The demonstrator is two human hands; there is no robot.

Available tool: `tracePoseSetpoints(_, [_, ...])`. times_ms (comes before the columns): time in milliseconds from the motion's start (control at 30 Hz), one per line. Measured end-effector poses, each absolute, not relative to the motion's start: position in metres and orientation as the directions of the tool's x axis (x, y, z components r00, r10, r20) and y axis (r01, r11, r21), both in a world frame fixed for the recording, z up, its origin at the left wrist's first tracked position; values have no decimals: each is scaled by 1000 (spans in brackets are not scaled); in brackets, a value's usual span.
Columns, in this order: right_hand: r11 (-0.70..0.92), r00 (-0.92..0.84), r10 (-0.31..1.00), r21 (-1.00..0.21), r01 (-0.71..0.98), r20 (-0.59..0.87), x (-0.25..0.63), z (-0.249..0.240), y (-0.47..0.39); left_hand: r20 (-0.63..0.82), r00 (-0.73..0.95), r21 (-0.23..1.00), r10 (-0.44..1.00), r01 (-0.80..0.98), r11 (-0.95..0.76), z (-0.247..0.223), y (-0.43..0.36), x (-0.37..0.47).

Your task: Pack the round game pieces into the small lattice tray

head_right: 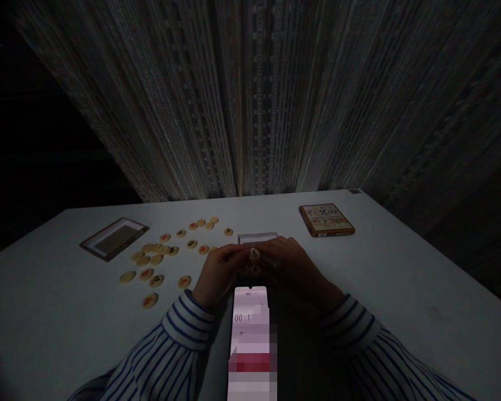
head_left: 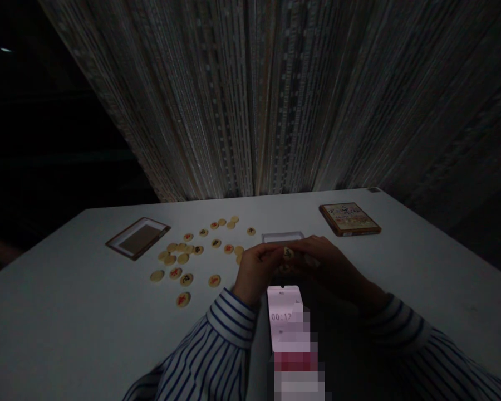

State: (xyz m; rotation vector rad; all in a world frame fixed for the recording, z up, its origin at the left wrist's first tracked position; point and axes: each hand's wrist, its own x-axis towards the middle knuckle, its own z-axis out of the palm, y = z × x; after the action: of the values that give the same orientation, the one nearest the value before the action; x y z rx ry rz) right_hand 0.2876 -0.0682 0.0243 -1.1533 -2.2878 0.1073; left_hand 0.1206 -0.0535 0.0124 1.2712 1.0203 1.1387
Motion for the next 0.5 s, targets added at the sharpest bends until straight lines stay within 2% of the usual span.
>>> tracePoseSetpoints(167, [622,-481,757,-266,736,442,289,25,-66,92,170,996,981,-35,-87,12,-53,119])
tracePoseSetpoints(333, [622,-447,748,-282,731,490,298,21,-63,177,6,978,984,108,-177,16,-51,113])
tracePoseSetpoints(500, [568,-409,787,-283,773,463,304,18,-59,261,-62,944,963,223,-242,13,-48,107])
